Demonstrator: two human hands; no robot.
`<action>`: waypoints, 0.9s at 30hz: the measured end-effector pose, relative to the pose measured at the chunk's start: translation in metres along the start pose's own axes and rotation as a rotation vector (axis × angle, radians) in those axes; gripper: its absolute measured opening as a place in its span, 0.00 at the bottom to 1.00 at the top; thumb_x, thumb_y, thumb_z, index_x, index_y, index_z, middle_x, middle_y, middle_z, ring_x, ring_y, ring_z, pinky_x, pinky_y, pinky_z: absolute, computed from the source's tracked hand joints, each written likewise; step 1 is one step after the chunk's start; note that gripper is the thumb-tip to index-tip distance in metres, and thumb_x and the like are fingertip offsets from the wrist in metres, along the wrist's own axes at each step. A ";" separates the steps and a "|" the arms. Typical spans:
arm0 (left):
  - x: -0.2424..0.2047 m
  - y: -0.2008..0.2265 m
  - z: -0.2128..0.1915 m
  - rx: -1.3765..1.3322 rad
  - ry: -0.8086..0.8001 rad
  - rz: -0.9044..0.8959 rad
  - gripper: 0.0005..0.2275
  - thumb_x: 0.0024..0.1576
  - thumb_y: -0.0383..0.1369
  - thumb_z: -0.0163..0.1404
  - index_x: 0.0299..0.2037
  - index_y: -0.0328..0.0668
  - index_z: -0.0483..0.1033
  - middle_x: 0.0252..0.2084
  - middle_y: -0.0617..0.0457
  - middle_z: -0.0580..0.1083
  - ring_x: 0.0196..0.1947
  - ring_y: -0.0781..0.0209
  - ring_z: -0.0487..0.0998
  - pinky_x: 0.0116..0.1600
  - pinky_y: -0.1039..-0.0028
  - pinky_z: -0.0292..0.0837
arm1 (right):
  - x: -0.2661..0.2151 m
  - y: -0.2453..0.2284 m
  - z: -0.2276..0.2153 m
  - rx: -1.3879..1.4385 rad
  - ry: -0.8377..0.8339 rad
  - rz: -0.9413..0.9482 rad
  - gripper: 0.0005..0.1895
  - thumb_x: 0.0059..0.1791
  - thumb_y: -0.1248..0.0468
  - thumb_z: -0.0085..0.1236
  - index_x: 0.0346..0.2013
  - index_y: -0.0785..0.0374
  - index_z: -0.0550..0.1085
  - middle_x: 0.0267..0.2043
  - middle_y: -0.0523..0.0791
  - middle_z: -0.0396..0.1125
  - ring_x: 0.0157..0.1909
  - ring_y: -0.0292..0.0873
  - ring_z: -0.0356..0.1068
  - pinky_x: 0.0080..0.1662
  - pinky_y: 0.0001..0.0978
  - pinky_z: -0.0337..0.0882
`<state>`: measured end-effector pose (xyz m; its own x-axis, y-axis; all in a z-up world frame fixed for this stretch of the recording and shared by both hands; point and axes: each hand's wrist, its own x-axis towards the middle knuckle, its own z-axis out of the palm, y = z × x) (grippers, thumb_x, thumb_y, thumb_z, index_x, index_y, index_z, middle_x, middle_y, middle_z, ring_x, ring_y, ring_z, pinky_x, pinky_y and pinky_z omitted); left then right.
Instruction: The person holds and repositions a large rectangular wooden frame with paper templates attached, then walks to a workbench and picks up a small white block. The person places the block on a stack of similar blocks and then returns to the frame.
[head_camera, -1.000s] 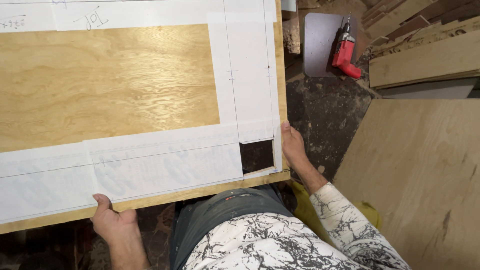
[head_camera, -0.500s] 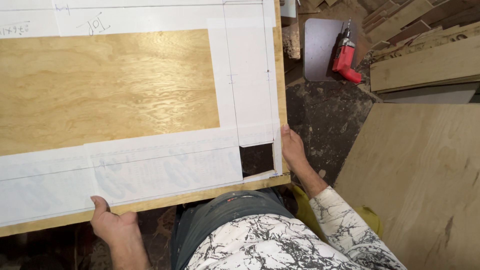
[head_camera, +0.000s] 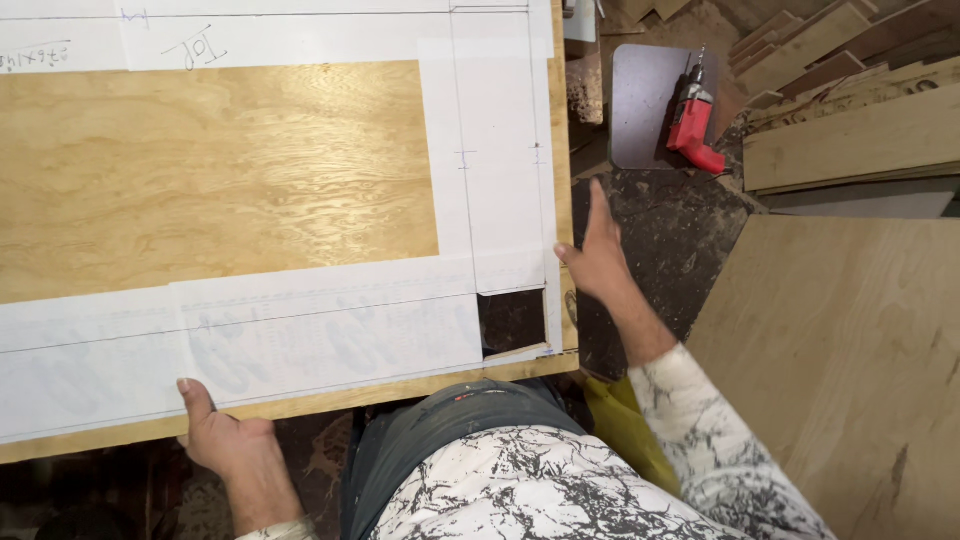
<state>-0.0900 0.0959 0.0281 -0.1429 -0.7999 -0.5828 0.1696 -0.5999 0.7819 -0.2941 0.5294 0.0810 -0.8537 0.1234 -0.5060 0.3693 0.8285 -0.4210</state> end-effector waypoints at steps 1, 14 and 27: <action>-0.002 -0.001 0.000 -0.012 -0.020 0.005 0.22 0.62 0.27 0.56 0.61 0.25 0.60 0.60 0.33 0.73 0.58 0.42 0.81 0.58 0.50 0.79 | 0.010 -0.010 -0.009 -0.070 -0.048 0.023 0.55 0.48 0.65 0.61 0.75 0.53 0.30 0.80 0.51 0.29 0.79 0.57 0.32 0.73 0.55 0.42; -0.023 0.009 0.015 0.013 -0.097 0.052 0.22 0.63 0.28 0.52 0.63 0.23 0.59 0.61 0.33 0.71 0.59 0.43 0.81 0.57 0.54 0.80 | 0.176 -0.140 -0.029 -0.549 0.097 -0.567 0.40 0.59 0.61 0.47 0.79 0.63 0.39 0.83 0.49 0.29 0.83 0.50 0.28 0.76 0.55 0.34; -0.014 0.006 0.005 0.066 -0.049 0.049 0.23 0.64 0.29 0.55 0.62 0.18 0.60 0.61 0.33 0.72 0.58 0.44 0.81 0.58 0.53 0.80 | 0.185 -0.133 -0.020 -0.548 0.084 -0.519 0.38 0.59 0.61 0.44 0.79 0.59 0.38 0.83 0.45 0.28 0.82 0.47 0.27 0.76 0.51 0.34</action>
<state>-0.0917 0.1034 0.0416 -0.1834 -0.8259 -0.5332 0.1136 -0.5566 0.8230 -0.5086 0.4530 0.0589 -0.9015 -0.3329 -0.2767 -0.3036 0.9419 -0.1441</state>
